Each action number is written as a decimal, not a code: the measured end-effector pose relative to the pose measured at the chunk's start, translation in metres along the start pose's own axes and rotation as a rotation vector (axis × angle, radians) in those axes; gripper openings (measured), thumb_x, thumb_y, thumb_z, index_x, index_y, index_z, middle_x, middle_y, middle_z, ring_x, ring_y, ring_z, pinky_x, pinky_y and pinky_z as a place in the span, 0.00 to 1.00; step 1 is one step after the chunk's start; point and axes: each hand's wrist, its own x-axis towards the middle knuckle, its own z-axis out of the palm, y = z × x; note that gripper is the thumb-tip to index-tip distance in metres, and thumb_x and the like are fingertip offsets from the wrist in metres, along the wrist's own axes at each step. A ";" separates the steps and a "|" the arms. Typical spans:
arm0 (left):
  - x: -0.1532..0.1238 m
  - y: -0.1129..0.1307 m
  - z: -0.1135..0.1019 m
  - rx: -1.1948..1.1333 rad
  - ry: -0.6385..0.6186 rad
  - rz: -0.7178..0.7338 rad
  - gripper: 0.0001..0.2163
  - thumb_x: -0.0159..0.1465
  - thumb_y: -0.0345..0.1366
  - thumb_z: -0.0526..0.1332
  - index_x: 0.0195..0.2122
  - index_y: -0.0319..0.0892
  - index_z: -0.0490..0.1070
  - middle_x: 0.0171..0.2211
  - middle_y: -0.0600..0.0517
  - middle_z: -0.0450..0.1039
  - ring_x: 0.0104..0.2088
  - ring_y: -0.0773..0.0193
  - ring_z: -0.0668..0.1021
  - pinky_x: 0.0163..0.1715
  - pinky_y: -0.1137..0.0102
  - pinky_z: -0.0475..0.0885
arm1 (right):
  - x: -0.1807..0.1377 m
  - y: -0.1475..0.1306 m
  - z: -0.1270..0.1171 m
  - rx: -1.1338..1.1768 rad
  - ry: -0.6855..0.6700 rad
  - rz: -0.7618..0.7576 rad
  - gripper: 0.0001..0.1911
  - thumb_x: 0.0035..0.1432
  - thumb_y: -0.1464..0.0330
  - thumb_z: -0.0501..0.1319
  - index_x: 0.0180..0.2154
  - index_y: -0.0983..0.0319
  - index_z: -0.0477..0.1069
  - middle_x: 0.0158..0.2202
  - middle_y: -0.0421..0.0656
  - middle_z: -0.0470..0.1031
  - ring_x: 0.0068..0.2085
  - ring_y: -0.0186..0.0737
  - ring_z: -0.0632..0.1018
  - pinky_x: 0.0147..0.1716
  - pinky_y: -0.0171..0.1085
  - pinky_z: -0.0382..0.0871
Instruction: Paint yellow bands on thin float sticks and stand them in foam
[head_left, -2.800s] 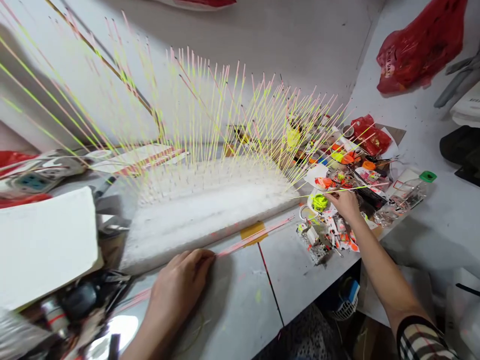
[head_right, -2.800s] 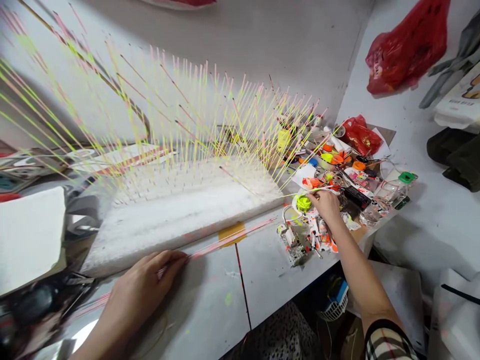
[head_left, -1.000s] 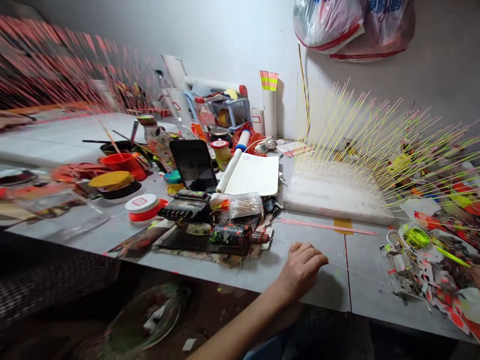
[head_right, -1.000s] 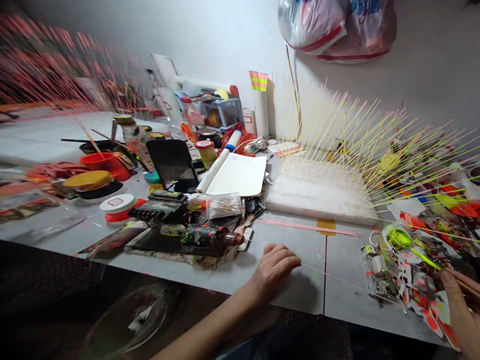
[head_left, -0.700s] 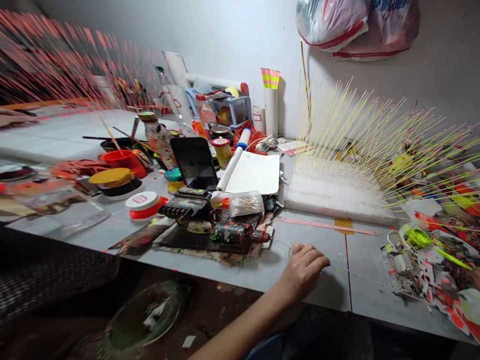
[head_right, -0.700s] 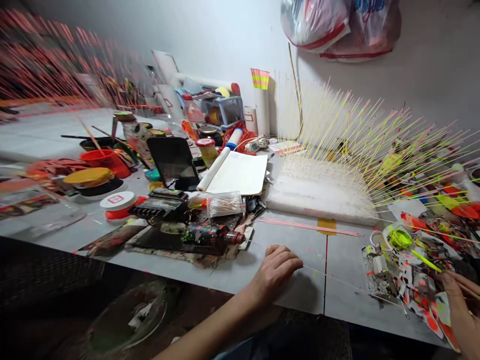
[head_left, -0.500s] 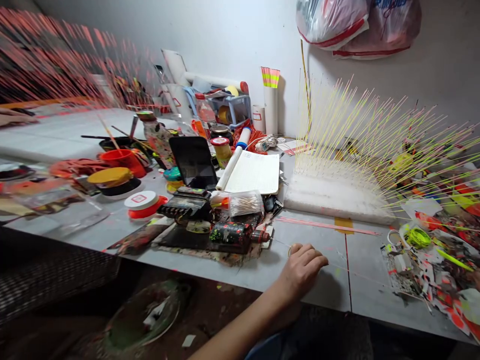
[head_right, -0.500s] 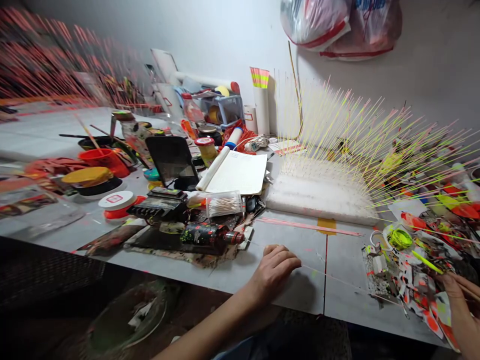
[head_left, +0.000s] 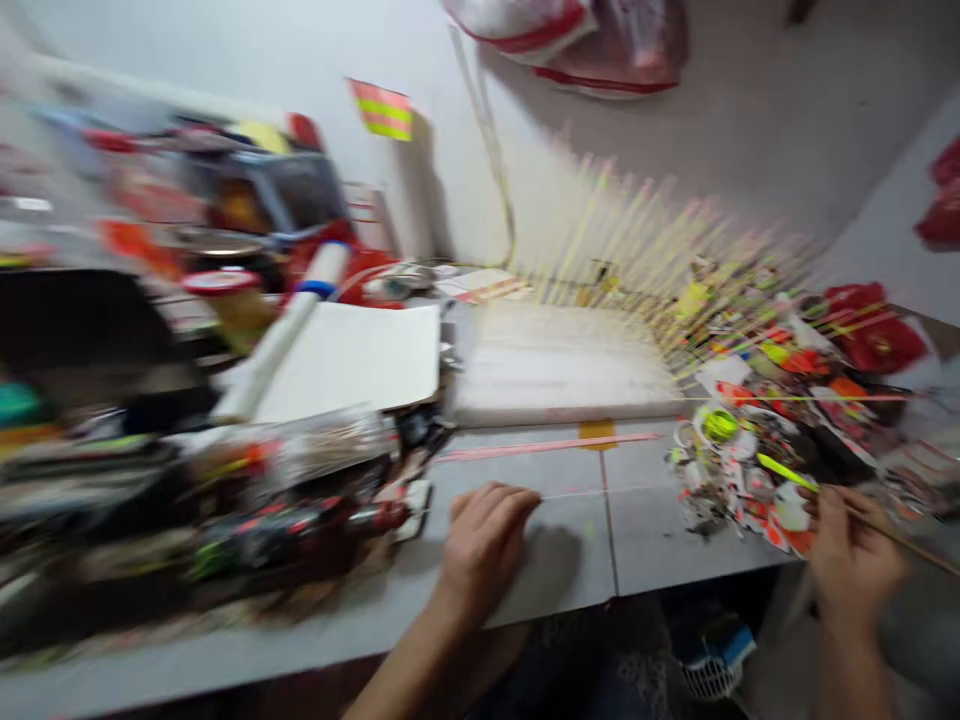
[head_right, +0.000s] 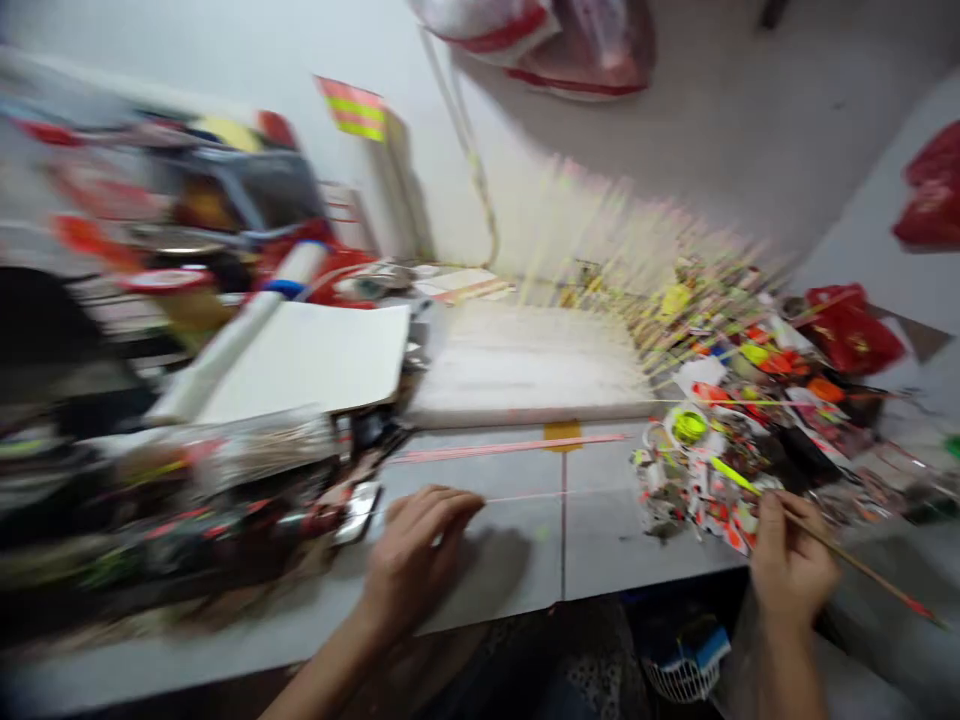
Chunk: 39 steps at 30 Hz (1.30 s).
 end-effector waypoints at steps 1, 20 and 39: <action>0.002 -0.003 0.001 0.009 -0.007 -0.008 0.07 0.67 0.29 0.56 0.37 0.46 0.73 0.31 0.56 0.79 0.32 0.68 0.79 0.36 0.69 0.66 | -0.007 -0.010 0.001 0.009 0.008 -0.019 0.22 0.59 0.48 0.64 0.34 0.61 0.74 0.29 0.44 0.74 0.27 0.40 0.75 0.28 0.38 0.70; 0.001 -0.024 0.005 0.168 -0.106 0.141 0.06 0.68 0.32 0.56 0.44 0.47 0.69 0.34 0.53 0.78 0.33 0.62 0.80 0.36 0.67 0.68 | -0.100 -0.034 0.043 0.225 -0.234 -0.147 0.07 0.61 0.73 0.62 0.38 0.54 0.73 0.29 0.39 0.75 0.26 0.38 0.74 0.25 0.37 0.72; 0.015 -0.012 0.008 0.219 0.055 0.237 0.07 0.71 0.34 0.54 0.39 0.43 0.71 0.29 0.53 0.78 0.29 0.65 0.78 0.35 0.67 0.62 | -0.110 -0.026 0.061 0.189 -0.259 -0.277 0.06 0.63 0.76 0.61 0.39 0.58 0.71 0.30 0.38 0.73 0.27 0.32 0.71 0.26 0.31 0.68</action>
